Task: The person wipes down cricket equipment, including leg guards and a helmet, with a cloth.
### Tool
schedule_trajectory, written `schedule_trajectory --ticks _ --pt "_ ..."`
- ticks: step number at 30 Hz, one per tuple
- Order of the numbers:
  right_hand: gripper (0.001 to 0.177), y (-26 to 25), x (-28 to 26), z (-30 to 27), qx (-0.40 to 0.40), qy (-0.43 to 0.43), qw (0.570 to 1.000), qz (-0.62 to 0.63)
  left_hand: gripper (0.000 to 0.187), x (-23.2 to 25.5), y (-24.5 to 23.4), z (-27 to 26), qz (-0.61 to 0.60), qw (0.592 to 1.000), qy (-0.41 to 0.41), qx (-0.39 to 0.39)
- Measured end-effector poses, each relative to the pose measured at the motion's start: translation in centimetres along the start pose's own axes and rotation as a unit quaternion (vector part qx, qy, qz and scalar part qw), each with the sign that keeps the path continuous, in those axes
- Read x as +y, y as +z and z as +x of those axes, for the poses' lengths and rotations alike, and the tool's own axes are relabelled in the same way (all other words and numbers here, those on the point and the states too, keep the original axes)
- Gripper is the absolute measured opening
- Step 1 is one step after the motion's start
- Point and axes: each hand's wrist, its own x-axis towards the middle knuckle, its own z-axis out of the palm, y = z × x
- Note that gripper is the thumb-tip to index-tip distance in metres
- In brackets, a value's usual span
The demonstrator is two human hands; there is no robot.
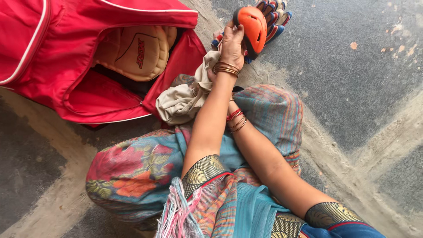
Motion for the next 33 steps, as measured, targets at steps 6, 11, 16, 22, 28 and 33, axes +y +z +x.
schedule_trajectory --ticks 6,11,16,22,28,33 --pt "0.034 -0.2 1.3 0.9 0.006 -0.013 1.000 -0.023 0.063 -0.4 -1.3 -0.7 0.706 0.643 0.242 0.172" --pt "0.036 1.0 1.9 1.3 0.005 -0.015 0.999 0.040 0.062 1.5 -1.6 0.1 0.808 0.587 0.037 0.034" --pt "0.039 0.3 -2.3 3.7 0.056 -0.068 0.971 0.224 0.056 4.0 -1.9 -0.9 0.899 0.340 0.246 -0.125" --pt "0.041 -1.4 -8.4 2.4 0.052 -0.120 0.936 0.327 0.035 16.6 -1.3 -6.5 0.735 0.621 0.214 -0.169" --pt "0.035 -0.3 -8.1 -0.1 -0.076 -0.025 0.923 0.376 0.016 25.6 -15.3 -10.1 0.631 0.704 0.287 0.154" --pt "0.031 1.1 -7.8 -1.5 -0.128 -0.012 0.976 0.173 0.035 28.7 -20.1 -12.9 0.377 0.847 0.266 0.265"
